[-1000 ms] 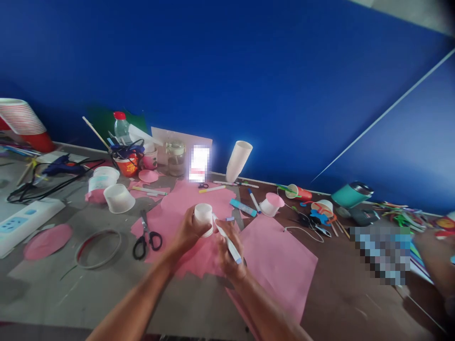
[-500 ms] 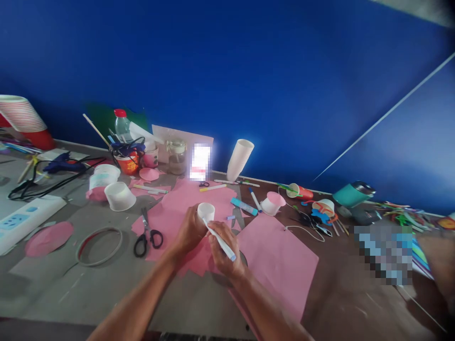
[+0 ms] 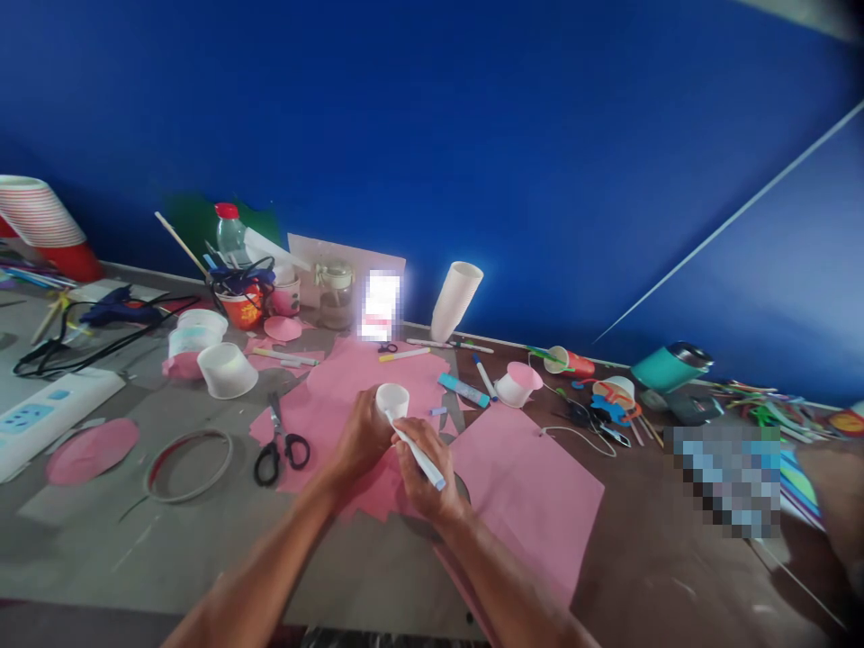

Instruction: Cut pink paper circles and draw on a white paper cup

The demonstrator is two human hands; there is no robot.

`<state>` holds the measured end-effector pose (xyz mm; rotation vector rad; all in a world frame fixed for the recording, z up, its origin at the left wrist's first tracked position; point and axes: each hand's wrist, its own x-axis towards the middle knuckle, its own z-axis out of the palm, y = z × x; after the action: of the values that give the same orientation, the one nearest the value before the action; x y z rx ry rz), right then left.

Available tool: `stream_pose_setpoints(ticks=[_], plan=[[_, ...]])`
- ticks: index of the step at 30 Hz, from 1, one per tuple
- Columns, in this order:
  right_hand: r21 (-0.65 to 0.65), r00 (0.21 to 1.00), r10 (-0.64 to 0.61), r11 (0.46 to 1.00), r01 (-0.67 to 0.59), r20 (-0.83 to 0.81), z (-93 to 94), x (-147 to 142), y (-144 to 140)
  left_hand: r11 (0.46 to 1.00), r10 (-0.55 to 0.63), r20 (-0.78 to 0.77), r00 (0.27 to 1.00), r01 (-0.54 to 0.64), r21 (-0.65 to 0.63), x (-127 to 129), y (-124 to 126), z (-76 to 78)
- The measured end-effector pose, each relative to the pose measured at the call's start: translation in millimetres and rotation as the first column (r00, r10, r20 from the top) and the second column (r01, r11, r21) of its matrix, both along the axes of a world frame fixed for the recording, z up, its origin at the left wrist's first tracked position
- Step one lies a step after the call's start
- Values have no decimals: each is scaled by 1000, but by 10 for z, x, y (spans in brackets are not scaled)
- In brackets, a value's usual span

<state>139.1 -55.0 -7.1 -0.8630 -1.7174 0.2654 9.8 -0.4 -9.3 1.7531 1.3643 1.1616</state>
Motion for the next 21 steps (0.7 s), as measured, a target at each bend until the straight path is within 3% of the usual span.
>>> stream_pose_setpoints(ticks=[21], plan=[[-41,999,-27,999,25,-36,-27,-15,8,998,-23,-15,1000,24,57,-2,20,-72]])
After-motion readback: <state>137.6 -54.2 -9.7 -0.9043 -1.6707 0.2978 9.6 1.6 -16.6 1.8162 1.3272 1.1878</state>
